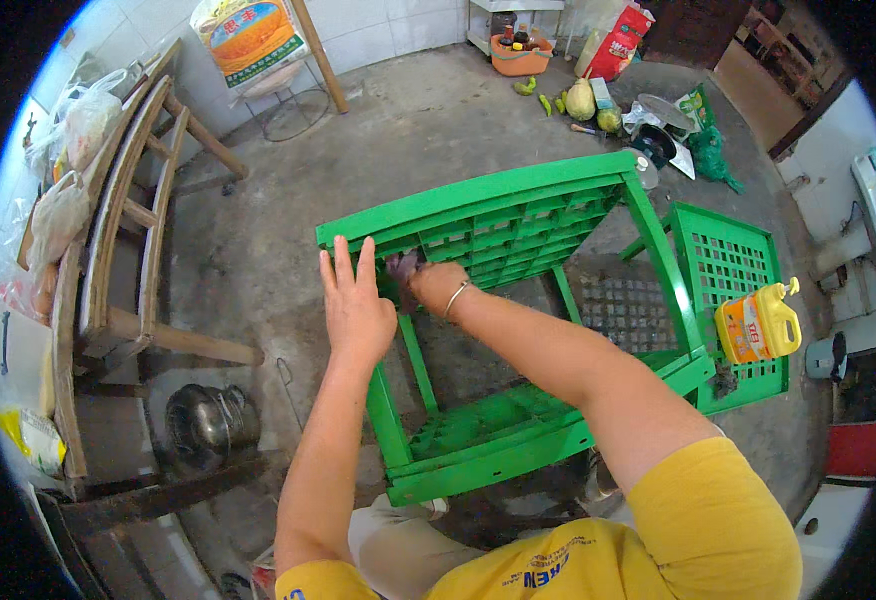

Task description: The person wipes the surfaces of two green plastic crates using a cloth and a cleaning agent, picking one up to clean its interior and underside.

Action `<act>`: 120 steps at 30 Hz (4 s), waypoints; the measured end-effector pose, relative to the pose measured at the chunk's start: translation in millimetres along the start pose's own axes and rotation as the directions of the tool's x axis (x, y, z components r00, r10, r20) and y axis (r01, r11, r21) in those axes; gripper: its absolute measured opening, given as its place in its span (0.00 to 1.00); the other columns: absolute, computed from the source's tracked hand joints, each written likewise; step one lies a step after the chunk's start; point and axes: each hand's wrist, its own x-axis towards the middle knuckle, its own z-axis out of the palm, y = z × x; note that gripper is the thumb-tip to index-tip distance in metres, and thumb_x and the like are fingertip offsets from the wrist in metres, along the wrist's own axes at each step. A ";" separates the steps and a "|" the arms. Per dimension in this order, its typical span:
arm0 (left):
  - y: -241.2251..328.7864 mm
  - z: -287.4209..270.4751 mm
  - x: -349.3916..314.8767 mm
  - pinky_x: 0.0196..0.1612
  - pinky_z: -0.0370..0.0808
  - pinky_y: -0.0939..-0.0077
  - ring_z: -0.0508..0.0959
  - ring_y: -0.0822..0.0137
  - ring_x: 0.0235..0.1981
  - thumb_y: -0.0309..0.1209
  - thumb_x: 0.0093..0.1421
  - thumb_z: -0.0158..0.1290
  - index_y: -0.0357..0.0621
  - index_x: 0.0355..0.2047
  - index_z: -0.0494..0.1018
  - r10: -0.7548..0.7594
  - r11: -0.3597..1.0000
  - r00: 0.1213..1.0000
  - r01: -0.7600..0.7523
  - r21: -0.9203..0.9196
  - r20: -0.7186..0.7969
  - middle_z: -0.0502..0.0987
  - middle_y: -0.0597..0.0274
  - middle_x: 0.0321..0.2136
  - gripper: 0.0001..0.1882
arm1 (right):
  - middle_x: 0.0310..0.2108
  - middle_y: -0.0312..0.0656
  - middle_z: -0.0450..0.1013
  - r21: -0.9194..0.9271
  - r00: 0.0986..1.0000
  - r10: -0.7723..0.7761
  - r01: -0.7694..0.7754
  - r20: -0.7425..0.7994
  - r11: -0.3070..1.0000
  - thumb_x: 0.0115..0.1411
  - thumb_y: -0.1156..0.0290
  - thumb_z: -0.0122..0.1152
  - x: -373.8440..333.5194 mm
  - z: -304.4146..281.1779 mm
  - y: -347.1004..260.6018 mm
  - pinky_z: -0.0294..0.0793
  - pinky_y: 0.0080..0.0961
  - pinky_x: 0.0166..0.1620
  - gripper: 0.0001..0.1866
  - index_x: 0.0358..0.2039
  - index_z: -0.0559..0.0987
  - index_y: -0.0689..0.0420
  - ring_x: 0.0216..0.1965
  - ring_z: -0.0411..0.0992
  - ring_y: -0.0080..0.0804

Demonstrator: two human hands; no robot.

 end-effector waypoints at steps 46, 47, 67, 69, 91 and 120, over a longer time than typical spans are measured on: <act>5.4 -4.0 3.1 0.62 0.54 0.51 0.46 0.36 0.63 0.25 0.44 0.54 0.45 0.58 0.60 0.000 1.000 0.999 0.000 0.001 0.054 0.47 0.40 0.63 0.37 | 0.31 0.54 0.75 0.314 0.868 0.480 -0.425 -0.124 0.849 0.53 0.70 0.52 -20.1 75.0 43.9 0.76 0.43 0.36 0.12 0.37 0.73 0.62 0.34 0.75 0.52; 8.2 -3.6 5.0 0.62 0.54 0.51 0.46 0.36 0.63 0.25 0.44 0.54 0.45 0.58 0.59 0.000 1.000 0.998 0.000 0.004 0.062 0.47 0.40 0.63 0.37 | 0.30 0.55 0.75 0.340 0.860 0.496 -0.435 -0.116 0.834 0.55 0.65 0.51 -8.1 90.4 44.1 0.76 0.43 0.36 0.14 0.34 0.75 0.63 0.33 0.75 0.52; 12.7 -2.5 3.6 0.63 0.53 0.53 0.44 0.39 0.64 0.27 0.42 0.57 0.46 0.59 0.59 -0.008 0.999 0.997 0.005 0.039 0.077 0.45 0.43 0.63 0.39 | 0.33 0.48 0.77 0.155 0.996 0.060 -0.069 0.063 0.985 0.53 0.68 0.53 27.3 103.6 17.1 0.77 0.42 0.36 0.10 0.32 0.80 0.56 0.35 0.77 0.45; 11.8 -4.4 3.2 0.63 0.53 0.53 0.45 0.39 0.64 0.27 0.42 0.57 0.46 0.59 0.59 -0.015 0.999 0.996 0.011 0.044 0.083 0.46 0.43 0.63 0.40 | 0.32 0.47 0.78 0.100 0.995 0.063 -0.071 0.077 0.993 0.53 0.68 0.52 24.7 97.5 23.3 0.77 0.41 0.35 0.10 0.32 0.80 0.55 0.35 0.77 0.45; 23.2 -3.9 11.1 0.62 0.54 0.51 0.46 0.37 0.63 0.28 0.41 0.57 0.45 0.58 0.59 0.016 1.000 0.997 -0.017 0.025 0.071 0.47 0.41 0.63 0.40 | 0.36 0.57 0.75 0.252 0.808 0.551 -0.500 -0.208 0.828 0.52 0.73 0.54 -36.4 139.7 134.0 0.74 0.42 0.43 0.10 0.32 0.77 0.64 0.40 0.74 0.51; 19.8 -5.8 6.6 0.61 0.56 0.50 0.45 0.37 0.64 0.33 0.43 0.59 0.45 0.59 0.58 -0.014 0.993 0.995 0.003 0.114 0.097 0.46 0.42 0.63 0.41 | 0.39 0.56 0.74 0.435 0.681 0.732 -0.654 -0.019 0.619 0.48 0.73 0.58 -54.0 78.6 144.6 0.72 0.39 0.45 0.10 0.32 0.78 0.62 0.43 0.73 0.50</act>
